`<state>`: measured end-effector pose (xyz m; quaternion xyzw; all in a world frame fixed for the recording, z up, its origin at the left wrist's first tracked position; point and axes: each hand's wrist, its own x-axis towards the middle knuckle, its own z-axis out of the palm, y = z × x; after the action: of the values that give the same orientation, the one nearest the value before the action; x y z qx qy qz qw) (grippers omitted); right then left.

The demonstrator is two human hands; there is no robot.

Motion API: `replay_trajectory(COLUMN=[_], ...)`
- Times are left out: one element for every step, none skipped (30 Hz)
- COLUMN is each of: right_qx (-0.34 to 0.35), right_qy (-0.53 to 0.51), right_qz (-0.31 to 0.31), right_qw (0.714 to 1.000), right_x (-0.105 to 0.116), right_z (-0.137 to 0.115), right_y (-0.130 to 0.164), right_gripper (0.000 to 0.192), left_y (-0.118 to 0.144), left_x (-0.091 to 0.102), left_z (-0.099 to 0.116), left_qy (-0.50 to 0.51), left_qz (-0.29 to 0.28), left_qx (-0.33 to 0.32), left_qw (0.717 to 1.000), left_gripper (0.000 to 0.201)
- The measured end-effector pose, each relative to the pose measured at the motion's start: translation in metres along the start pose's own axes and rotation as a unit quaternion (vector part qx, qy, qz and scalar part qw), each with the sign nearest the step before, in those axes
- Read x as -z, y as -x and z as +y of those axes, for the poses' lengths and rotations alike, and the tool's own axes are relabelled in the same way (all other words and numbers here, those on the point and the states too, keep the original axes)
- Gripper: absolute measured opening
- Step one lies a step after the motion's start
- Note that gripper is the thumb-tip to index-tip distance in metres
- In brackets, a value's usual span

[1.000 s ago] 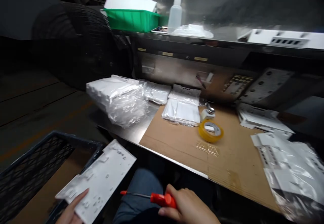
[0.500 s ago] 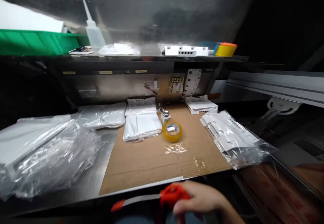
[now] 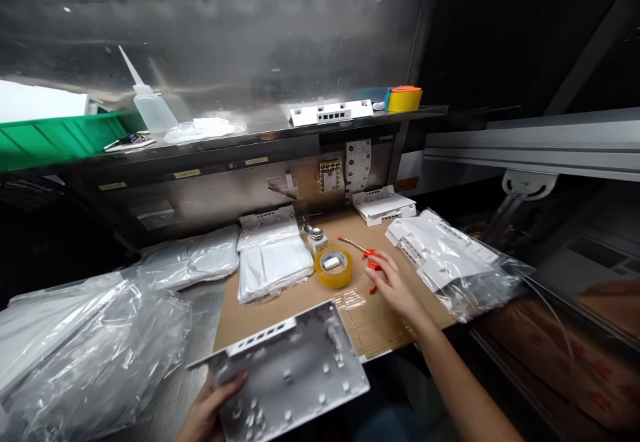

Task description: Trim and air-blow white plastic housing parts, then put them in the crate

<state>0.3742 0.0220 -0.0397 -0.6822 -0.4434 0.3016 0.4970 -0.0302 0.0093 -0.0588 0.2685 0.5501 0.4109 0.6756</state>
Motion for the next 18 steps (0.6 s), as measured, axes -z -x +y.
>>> replay_trajectory(right_qx=[0.009,0.005,-0.016,-0.043,-0.075,-0.106,-0.133,-0.157,-0.178,-0.195,-0.206,-0.209,-0.205,-0.197,-0.187,-0.177,-0.170,-0.165], right_qy=[-0.047,-0.116,-0.189,-0.251,-0.301,-0.333,-0.358,-0.381,-0.406,-0.431,-0.454,-0.472,-0.487,-0.498,-0.507,-0.515,-0.521,-0.527], right_qz=[-0.060,-0.137,-0.212,-0.259,-0.281,-0.271,-0.239,-0.200,-0.160,-0.119,-0.080,-0.043,-0.011,0.019,0.045,0.067,0.082,0.092], right_qw=[0.997,0.984,0.959,0.932,0.908,0.897,0.893,0.889,0.882,0.873,0.863,0.855,0.849,0.844,0.840,0.836,0.832,0.829], right_x=[-0.001,-0.002,-0.003,-0.003,-0.003,-0.002,0.000,0.003,0.006,0.010,0.015,0.019,0.024,0.027,0.031,0.033,0.036,0.038], right_z=[0.002,0.006,0.011,0.017,0.023,0.029,0.034,0.039,0.044,0.047,0.050,0.052,0.054,0.055,0.055,0.055,0.054,0.053], right_y=[0.018,0.035,0.052,0.066,0.078,0.087,0.094,0.098,0.100,0.101,0.101,0.100,0.100,0.099,0.099,0.099,0.099,0.099], right_gripper=[0.061,0.067,0.073,0.075,0.075,0.072,0.067,0.063,0.060,0.058,0.056,0.054,0.053,0.052,0.051,0.051,0.051,0.051], left_y=[-0.007,-0.014,-0.020,-0.025,-0.029,-0.034,-0.039,-0.047,-0.056,-0.067,-0.080,-0.094,-0.108,-0.121,-0.132,-0.141,-0.149,-0.154], left_x=[-0.015,-0.031,-0.046,-0.060,-0.073,-0.084,-0.094,-0.102,-0.108,-0.113,-0.117,-0.119,-0.120,-0.120,-0.119,-0.118,-0.117,-0.116], left_z=[0.001,0.003,0.006,0.009,0.013,0.017,0.023,0.029,0.036,0.043,0.050,0.056,0.061,0.065,0.067,0.068,0.068,0.068], left_qy=[0.001,-0.006,-0.022,-0.059,-0.111,-0.167,-0.219,-0.266,-0.296,-0.320,-0.347,-0.379,-0.410,-0.439,-0.466,-0.490,-0.511,-0.529], left_qz=[-0.017,-0.043,-0.078,-0.122,-0.166,-0.205,-0.233,-0.247,-0.245,-0.231,-0.207,-0.176,-0.142,-0.112,-0.086,-0.067,-0.053,-0.043], left_qx=[-0.005,-0.007,-0.004,-0.008,-0.021,-0.043,-0.074,-0.110,-0.144,-0.174,-0.206,-0.239,-0.271,-0.297,-0.318,-0.332,-0.341,-0.346], left_qw=[1.000,0.999,0.997,0.991,0.980,0.964,0.945,0.925,0.912,0.902,0.891,0.876,0.859,0.840,0.821,0.803,0.787,0.774], left_gripper=[0.042,0.045,0.046,0.046,0.048,0.053,0.060,0.065,0.067,0.063,0.053,0.042,0.031,0.023,0.019,0.018,0.017,0.016])
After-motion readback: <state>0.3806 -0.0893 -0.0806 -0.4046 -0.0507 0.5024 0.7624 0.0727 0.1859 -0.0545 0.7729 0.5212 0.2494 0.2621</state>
